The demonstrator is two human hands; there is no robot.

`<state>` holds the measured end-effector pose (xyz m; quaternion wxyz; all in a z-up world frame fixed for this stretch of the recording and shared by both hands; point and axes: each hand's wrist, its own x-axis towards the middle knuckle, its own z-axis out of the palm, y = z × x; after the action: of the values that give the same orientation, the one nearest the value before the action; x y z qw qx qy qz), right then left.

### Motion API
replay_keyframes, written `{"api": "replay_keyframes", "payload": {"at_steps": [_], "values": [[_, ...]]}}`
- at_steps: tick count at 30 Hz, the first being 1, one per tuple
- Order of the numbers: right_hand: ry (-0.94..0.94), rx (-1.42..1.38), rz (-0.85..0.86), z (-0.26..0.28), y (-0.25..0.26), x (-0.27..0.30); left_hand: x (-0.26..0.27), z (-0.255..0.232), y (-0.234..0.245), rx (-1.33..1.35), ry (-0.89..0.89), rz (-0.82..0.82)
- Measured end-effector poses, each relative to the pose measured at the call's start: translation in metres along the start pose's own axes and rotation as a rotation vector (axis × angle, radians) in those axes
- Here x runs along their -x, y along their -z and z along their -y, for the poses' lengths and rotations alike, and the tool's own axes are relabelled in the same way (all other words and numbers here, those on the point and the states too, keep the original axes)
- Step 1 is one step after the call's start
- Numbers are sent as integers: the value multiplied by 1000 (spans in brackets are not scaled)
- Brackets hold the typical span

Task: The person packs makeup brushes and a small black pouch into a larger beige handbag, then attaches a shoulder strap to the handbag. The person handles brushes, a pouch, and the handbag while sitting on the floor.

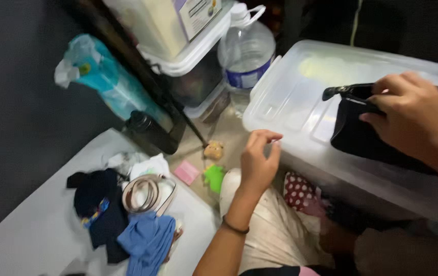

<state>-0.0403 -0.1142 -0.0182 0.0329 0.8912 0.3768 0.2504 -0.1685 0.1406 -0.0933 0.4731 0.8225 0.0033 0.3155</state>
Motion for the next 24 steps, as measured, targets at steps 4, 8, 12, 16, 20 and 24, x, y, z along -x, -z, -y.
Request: {"api": "replay_keyframes", "payload": {"at_steps": [4,8,12,16,20,24], "values": [[-58,-228,31,-9,16,-3,-20,-15,-3,20,-72,24],[-242,-549,-14,-50,43,10,-49,-47,-22,-5,-313,87],[-298,-516,-36,-73,59,26,-80,-79,-54,-13,-542,222],[-87,-607,-36,-57,51,36,-118,-92,-98,28,-736,407],[-11,-446,-105,-47,45,32,-136,-87,-133,20,-562,638],[28,-328,-187,-47,42,35,-134,-80,-147,-78,-506,629]]}}
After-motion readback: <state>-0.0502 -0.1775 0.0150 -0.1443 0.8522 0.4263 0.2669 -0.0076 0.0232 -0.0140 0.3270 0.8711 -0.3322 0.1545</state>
